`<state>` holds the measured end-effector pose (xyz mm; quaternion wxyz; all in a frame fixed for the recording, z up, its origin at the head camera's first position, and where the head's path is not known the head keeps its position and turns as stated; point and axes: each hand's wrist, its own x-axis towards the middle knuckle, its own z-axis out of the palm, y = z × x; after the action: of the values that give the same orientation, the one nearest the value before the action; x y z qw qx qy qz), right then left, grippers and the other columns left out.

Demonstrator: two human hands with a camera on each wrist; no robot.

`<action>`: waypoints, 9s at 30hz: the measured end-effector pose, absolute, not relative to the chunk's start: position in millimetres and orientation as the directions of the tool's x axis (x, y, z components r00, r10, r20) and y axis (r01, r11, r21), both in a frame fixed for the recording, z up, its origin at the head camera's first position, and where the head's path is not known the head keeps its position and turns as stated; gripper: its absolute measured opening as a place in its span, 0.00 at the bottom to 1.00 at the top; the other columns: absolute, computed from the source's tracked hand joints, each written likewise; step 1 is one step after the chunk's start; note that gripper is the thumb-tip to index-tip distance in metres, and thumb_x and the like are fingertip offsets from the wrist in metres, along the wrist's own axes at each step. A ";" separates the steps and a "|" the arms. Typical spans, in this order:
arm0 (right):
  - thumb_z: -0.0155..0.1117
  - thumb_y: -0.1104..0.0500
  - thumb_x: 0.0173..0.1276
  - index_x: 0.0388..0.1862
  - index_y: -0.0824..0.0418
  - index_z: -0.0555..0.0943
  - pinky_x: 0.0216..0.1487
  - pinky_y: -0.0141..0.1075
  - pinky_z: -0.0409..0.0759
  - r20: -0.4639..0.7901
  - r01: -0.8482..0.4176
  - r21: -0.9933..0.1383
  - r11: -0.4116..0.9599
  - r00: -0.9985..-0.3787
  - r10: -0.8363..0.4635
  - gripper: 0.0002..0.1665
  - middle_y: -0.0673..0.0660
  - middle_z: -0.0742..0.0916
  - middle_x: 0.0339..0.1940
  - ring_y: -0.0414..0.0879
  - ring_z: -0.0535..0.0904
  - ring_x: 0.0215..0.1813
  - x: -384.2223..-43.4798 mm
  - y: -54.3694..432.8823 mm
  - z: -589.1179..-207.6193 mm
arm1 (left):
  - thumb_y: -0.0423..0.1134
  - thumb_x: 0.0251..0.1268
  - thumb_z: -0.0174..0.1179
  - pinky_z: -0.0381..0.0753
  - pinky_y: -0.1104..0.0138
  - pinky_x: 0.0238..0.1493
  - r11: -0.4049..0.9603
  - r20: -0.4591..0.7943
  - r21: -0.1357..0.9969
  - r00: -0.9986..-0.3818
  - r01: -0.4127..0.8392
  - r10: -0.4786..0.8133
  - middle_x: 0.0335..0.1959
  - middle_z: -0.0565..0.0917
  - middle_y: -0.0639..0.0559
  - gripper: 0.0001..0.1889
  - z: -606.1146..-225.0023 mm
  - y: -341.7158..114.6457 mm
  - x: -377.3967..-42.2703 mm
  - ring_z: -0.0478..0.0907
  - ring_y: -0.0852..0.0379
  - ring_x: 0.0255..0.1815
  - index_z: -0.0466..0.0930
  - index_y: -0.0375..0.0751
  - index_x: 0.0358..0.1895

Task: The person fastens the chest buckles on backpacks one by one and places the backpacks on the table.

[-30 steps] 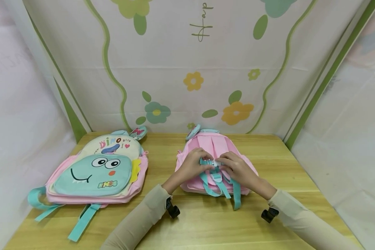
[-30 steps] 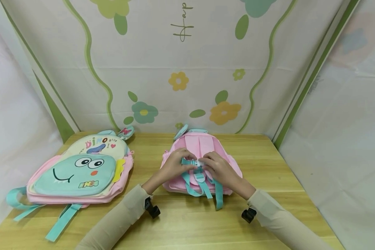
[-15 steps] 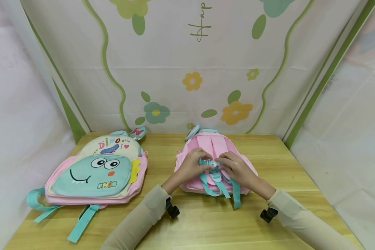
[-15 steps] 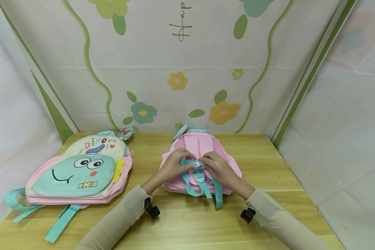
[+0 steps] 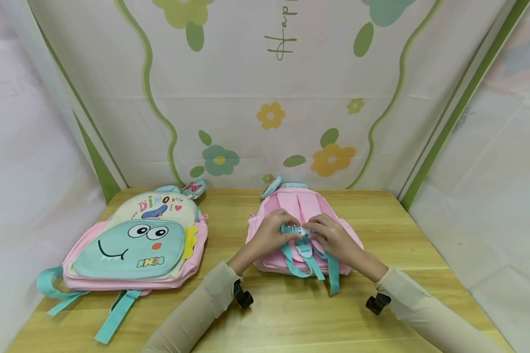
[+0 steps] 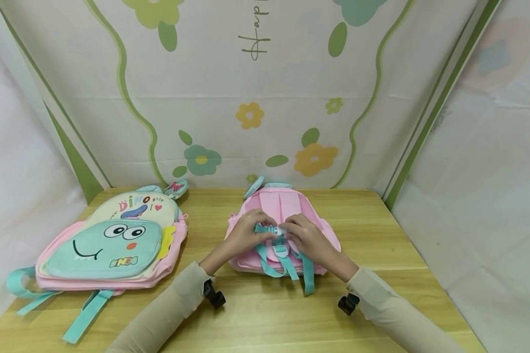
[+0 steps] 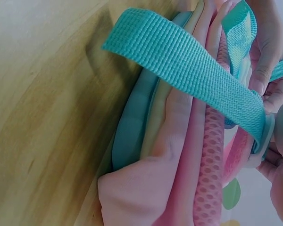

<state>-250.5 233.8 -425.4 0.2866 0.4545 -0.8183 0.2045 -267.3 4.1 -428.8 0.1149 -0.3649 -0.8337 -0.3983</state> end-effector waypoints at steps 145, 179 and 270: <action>0.81 0.65 0.52 0.44 0.62 0.89 0.37 0.34 0.82 0.577 -0.833 -0.011 0.554 -0.458 -0.676 0.18 0.56 0.85 0.42 0.46 0.82 0.43 -242.9 248.5 -430.5 | 0.47 0.62 0.73 0.72 0.51 0.66 0.550 0.367 0.468 -0.718 0.692 0.591 0.40 0.88 0.55 0.11 -427.8 12.4 -259.1 0.83 0.56 0.44 0.90 0.48 0.43; 0.80 0.64 0.53 0.46 0.61 0.88 0.39 0.36 0.84 0.613 -0.833 -0.054 0.550 -0.462 -0.641 0.20 0.56 0.86 0.45 0.47 0.83 0.46 -241.9 250.9 -436.7 | 0.50 0.66 0.68 0.71 0.50 0.67 0.569 0.341 0.438 -0.714 0.696 0.611 0.52 0.84 0.55 0.14 -424.0 10.8 -256.5 0.77 0.52 0.57 0.87 0.53 0.52; 0.66 0.58 0.73 0.60 0.61 0.83 0.64 0.44 0.81 0.528 -0.750 -0.540 0.383 -0.656 -0.540 0.18 0.57 0.86 0.57 0.51 0.82 0.62 -249.0 41.7 -400.4 | 0.50 0.62 0.72 0.75 0.34 0.57 0.875 0.001 0.395 -0.952 0.281 0.305 0.61 0.77 0.26 0.35 -368.9 -363.5 -241.9 0.73 0.27 0.62 0.75 0.31 0.66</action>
<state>-249.0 41.7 -400.4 0.1335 0.3928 -0.8208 0.3927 -241.9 -363.5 -368.9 -0.0309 -0.1513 -0.9677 -0.1994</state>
